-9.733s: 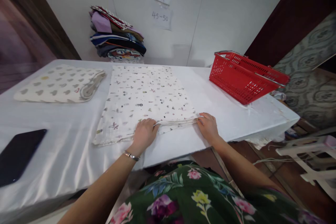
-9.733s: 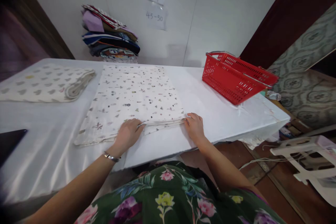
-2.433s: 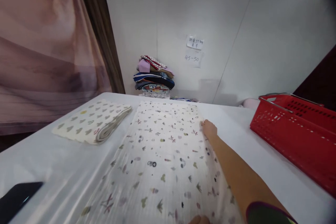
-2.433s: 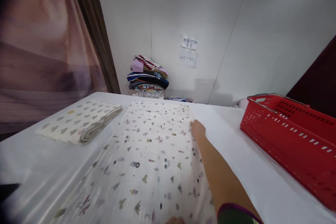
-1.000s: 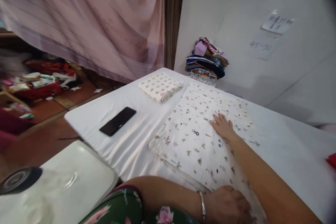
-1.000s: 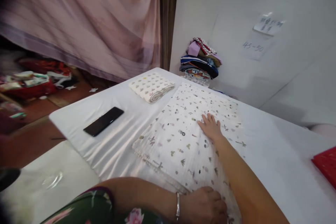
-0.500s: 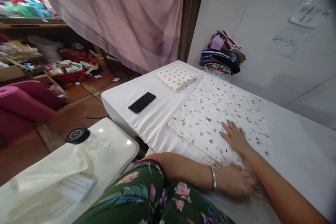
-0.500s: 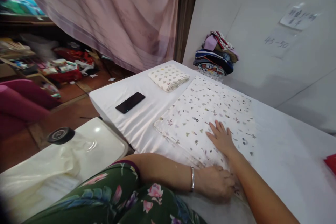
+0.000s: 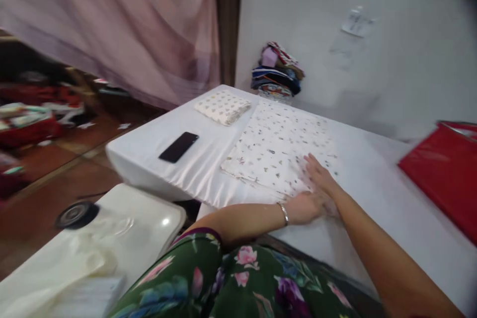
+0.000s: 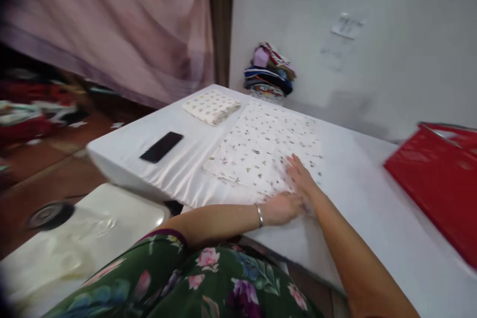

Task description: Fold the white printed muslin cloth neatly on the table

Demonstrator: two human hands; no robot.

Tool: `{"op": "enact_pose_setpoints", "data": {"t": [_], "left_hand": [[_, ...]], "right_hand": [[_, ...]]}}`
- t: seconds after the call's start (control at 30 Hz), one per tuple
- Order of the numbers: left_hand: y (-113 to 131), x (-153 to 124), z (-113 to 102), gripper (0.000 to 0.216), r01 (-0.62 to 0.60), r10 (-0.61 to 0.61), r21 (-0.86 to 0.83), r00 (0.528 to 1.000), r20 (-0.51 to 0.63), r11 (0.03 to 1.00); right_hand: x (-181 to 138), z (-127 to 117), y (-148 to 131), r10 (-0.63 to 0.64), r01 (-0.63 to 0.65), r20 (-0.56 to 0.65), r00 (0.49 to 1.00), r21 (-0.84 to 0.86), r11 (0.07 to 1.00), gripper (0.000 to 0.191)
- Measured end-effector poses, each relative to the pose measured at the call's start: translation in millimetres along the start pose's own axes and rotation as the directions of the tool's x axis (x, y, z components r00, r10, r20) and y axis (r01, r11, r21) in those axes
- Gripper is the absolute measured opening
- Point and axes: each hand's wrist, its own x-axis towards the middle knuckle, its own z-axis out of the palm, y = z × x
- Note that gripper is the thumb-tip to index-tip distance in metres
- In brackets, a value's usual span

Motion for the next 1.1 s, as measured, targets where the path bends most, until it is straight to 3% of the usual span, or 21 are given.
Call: {"op": "enact_pose_setpoints", "data": {"t": [0.1,0.2,0.33,0.43,0.53,0.63,0.77,0.9,1.1], "left_hand": [[-2,-3,-4,0.014,0.102,-0.101,-0.014,0.993,0.058,0.995],[-6,1,-9,0.018,0.154,-0.152,-0.039,0.986,0.069,0.987],[-9,7,-14,0.020,0.221,-0.214,-0.158,0.975,0.063,0.962],[-10,8,-16,0.020,0.281,-0.271,-0.254,0.960,0.075,0.925],[-12,10,-17,0.020,0.336,-0.321,-0.300,0.942,0.101,0.893],[-15,14,-18,0.018,0.385,-0.359,-0.329,0.923,0.139,0.863],[-16,16,-21,0.017,0.424,-0.386,-0.354,0.906,0.175,0.834],[-15,15,-23,0.018,0.398,-0.357,-0.369,0.917,0.177,0.840],[-13,12,-23,0.017,0.305,-0.269,-0.333,0.951,0.150,0.892]], "right_hand": [[-30,-28,19,0.188,-0.097,-0.272,0.944,0.315,0.944,0.051],[-78,-40,48,0.314,-0.098,-0.391,0.865,0.481,0.871,0.041],[-141,-28,70,0.420,-0.149,-0.444,0.791,0.526,0.837,0.031],[-167,-15,67,0.338,-0.130,-0.484,0.807,0.413,0.901,0.029],[-172,-8,57,0.201,-0.103,-0.495,0.846,0.218,0.971,0.027],[-167,-7,50,0.186,-0.145,-0.482,0.856,0.121,0.982,0.024],[-159,-7,51,0.246,-0.193,-0.470,0.847,0.159,0.968,0.015],[-156,-6,53,0.300,-0.192,-0.484,0.822,0.259,0.946,0.017],[-154,-6,48,0.324,-0.263,-0.478,0.817,0.190,0.946,0.014]]}}
